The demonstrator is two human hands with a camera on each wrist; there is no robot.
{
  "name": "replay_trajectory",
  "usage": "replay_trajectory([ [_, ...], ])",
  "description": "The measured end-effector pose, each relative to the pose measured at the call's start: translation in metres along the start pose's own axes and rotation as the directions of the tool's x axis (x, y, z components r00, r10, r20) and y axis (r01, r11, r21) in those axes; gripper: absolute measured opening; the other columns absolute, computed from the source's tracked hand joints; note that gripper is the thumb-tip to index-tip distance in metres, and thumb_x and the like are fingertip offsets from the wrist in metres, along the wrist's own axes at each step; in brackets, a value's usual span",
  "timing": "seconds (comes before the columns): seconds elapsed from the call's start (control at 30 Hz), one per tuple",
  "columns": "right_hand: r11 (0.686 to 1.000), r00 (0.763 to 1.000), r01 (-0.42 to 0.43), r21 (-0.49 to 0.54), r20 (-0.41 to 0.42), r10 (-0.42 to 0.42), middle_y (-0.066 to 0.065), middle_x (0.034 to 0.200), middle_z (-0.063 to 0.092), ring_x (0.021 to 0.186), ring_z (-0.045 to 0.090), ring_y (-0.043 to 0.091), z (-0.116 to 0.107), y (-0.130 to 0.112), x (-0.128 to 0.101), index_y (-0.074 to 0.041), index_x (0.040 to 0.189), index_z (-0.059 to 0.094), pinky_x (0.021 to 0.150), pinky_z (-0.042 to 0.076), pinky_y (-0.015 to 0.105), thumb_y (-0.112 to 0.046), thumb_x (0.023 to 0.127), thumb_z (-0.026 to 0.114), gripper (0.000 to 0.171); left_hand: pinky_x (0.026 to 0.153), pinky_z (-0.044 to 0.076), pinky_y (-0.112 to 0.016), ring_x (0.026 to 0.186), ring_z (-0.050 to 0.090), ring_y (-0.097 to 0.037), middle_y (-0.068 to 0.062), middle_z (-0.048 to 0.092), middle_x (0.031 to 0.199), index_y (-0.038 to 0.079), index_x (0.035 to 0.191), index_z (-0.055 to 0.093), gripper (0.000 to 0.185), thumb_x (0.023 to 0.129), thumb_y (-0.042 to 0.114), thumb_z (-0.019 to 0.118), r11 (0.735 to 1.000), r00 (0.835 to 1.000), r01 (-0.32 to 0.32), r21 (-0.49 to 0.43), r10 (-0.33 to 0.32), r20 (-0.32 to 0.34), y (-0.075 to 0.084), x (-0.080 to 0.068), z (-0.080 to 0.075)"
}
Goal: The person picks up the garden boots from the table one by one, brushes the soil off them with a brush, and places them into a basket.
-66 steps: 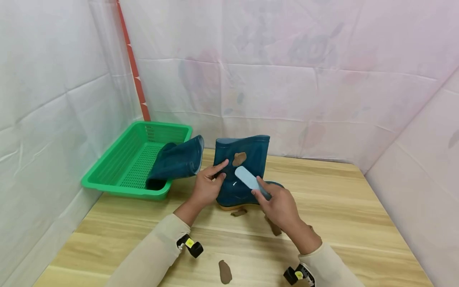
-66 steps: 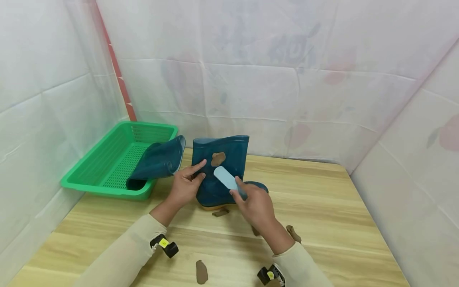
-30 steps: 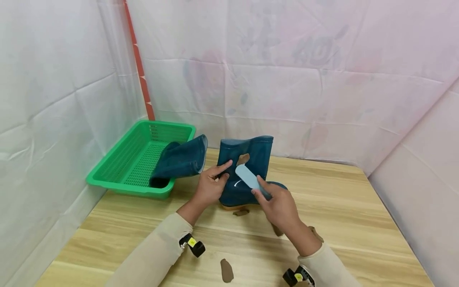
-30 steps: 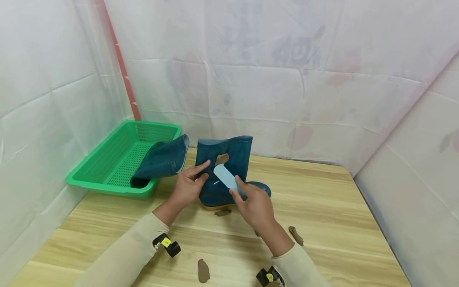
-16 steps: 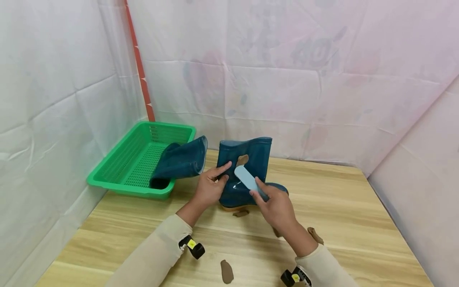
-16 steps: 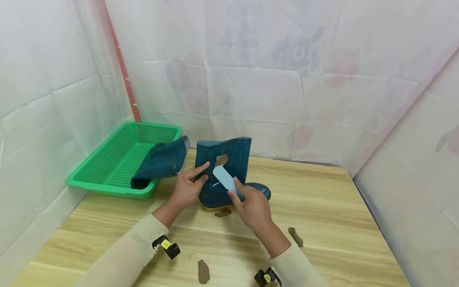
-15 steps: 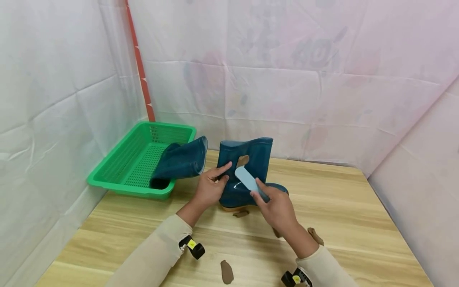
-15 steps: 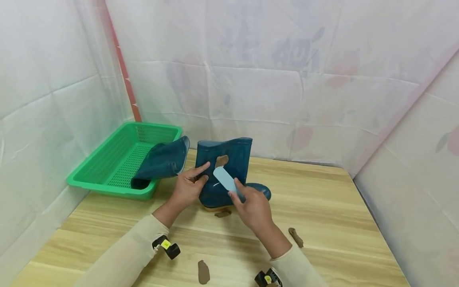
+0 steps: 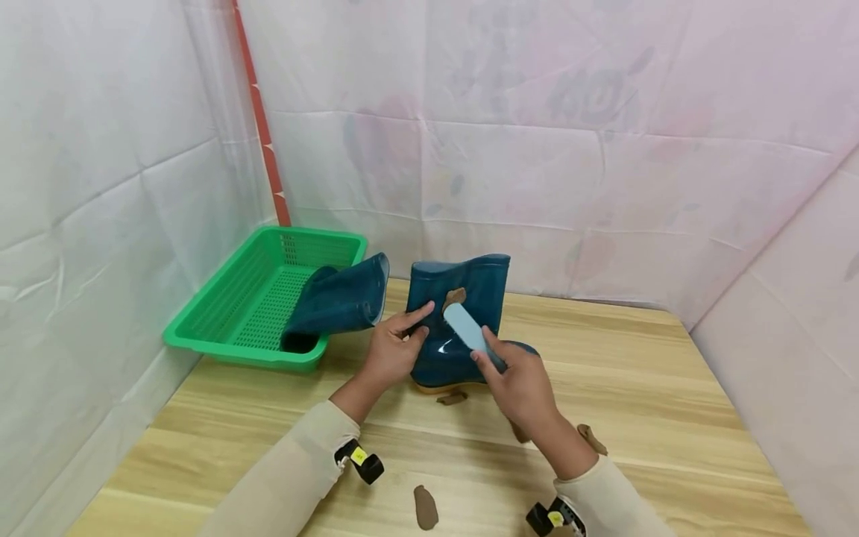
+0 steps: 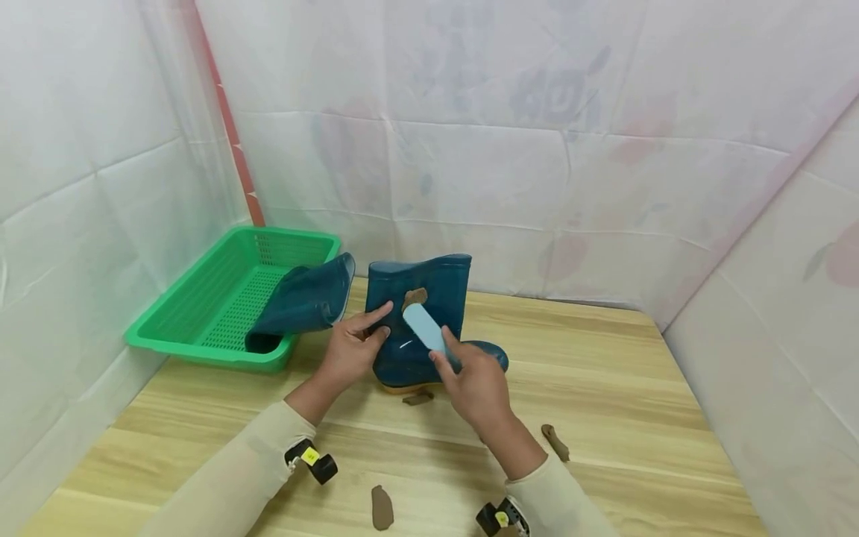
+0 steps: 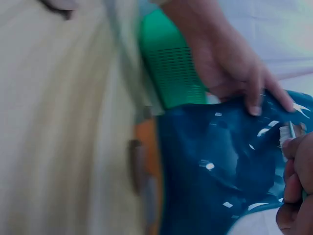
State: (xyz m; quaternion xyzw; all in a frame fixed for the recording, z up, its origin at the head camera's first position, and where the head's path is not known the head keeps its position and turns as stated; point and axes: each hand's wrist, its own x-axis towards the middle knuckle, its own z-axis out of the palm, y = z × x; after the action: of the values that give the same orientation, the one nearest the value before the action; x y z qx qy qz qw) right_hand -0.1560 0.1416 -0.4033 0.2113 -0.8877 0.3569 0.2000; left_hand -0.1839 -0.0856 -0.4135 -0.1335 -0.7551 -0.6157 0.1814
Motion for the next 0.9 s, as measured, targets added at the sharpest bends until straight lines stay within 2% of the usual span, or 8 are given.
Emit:
replay_trajectory([
  [0.13, 1.000, 0.996, -0.002, -0.014, 0.086, 0.003, 0.006, 0.084, 0.072, 0.061, 0.054, 0.008, 0.001, 0.004, -0.007, -0.003, 0.139, 0.062, 0.049, 0.042, 0.024, -0.020, 0.096, 0.076, 0.049, 0.061, 0.035, -0.029, 0.064, 0.039, -0.015, -0.022, 0.064, 0.090, -0.002, 0.130, 0.067, 0.042, 0.092, -0.018, 0.062, 0.999, 0.999, -0.032, -0.015, 0.033, 0.017, 0.018, -0.003, -0.002],
  [0.23, 1.000, 0.996, -0.007, 0.007, 0.093, 0.007, 0.007, 0.085, 0.072, 0.057, 0.052, 0.007, -0.004, 0.005, -0.007, -0.004, 0.139, 0.063, 0.047, 0.043, 0.025, -0.019, 0.095, 0.076, 0.048, 0.061, 0.035, -0.028, 0.063, 0.039, -0.015, -0.022, 0.063, 0.088, -0.003, 0.131, 0.067, 0.041, 0.093, -0.018, 0.061, 0.999, 0.999, -0.035, -0.022, 0.036, 0.016, 0.028, -0.005, -0.004],
  [0.37, 0.999, 0.999, -0.029, 0.045, -0.020, 0.030, 0.020, 0.105, 0.074, 0.075, 0.070, 0.021, -0.011, 0.005, -0.002, -0.003, 0.138, 0.063, 0.057, 0.056, 0.035, -0.017, 0.095, 0.077, 0.048, 0.061, 0.034, -0.030, 0.061, 0.035, -0.020, -0.015, 0.055, 0.077, -0.001, 0.132, 0.066, 0.041, 0.094, -0.015, 0.061, 1.000, 1.000, -0.019, -0.014, 0.019, 0.022, 0.028, -0.005, -0.005],
  [0.47, 0.994, 0.995, -0.074, 0.074, -0.055, 0.079, 0.023, 0.116, 0.071, 0.083, 0.071, 0.028, -0.011, 0.002, 0.003, -0.004, 0.139, 0.062, 0.060, 0.057, 0.037, -0.017, 0.095, 0.076, 0.048, 0.062, 0.033, -0.032, 0.062, 0.034, -0.021, -0.010, 0.051, 0.074, 0.000, 0.133, 0.066, 0.041, 0.095, -0.013, 0.062, 1.000, 0.999, -0.013, -0.013, 0.013, 0.029, 0.027, -0.005, -0.004],
  [0.6, 0.996, 0.996, -0.078, 0.037, 0.045, 0.076, 0.016, 0.099, 0.075, 0.068, 0.061, 0.014, -0.001, 0.001, -0.001, -0.005, 0.140, 0.061, 0.052, 0.048, 0.026, -0.022, 0.096, 0.075, 0.049, 0.063, 0.034, -0.030, 0.063, 0.036, -0.019, -0.012, 0.054, 0.077, 0.001, 0.132, 0.067, 0.041, 0.094, -0.014, 0.062, 1.000, 1.000, -0.006, -0.017, 0.007, 0.018, 0.026, -0.006, -0.003],
  [0.73, 0.999, 0.991, -0.034, 0.004, 0.132, 0.034, 0.007, 0.086, 0.073, 0.059, 0.053, 0.005, 0.003, 0.005, -0.011, -0.006, 0.140, 0.062, 0.048, 0.043, 0.024, -0.024, 0.097, 0.075, 0.049, 0.061, 0.034, -0.028, 0.062, 0.037, -0.019, -0.017, 0.059, 0.084, 0.000, 0.132, 0.066, 0.041, 0.094, -0.015, 0.062, 1.000, 1.000, 0.001, -0.020, -0.001, 0.012, 0.023, -0.006, -0.002],
  [0.8, 1.000, 0.994, -0.015, 0.014, 0.111, 0.013, 0.007, 0.086, 0.074, 0.059, 0.054, 0.005, -0.001, 0.006, -0.011, -0.005, 0.139, 0.063, 0.048, 0.043, 0.024, -0.022, 0.096, 0.076, 0.048, 0.059, 0.034, -0.027, 0.060, 0.036, -0.020, -0.018, 0.058, 0.083, 0.000, 0.133, 0.066, 0.041, 0.095, -0.015, 0.061, 1.000, 1.000, 0.000, -0.026, 0.000, 0.015, 0.024, -0.006, -0.003],
  [0.9, 0.999, 1.000, 0.012, 0.043, -0.014, -0.012, 0.015, 0.095, 0.075, 0.066, 0.064, 0.014, -0.008, 0.006, -0.006, -0.003, 0.136, 0.065, 0.051, 0.048, 0.027, -0.015, 0.092, 0.079, 0.048, 0.059, 0.034, -0.027, 0.059, 0.036, -0.020, -0.019, 0.058, 0.084, 0.000, 0.133, 0.065, 0.041, 0.095, -0.014, 0.061, 0.999, 1.000, -0.001, -0.035, 0.002, 0.020, 0.026, -0.005, -0.003],
])
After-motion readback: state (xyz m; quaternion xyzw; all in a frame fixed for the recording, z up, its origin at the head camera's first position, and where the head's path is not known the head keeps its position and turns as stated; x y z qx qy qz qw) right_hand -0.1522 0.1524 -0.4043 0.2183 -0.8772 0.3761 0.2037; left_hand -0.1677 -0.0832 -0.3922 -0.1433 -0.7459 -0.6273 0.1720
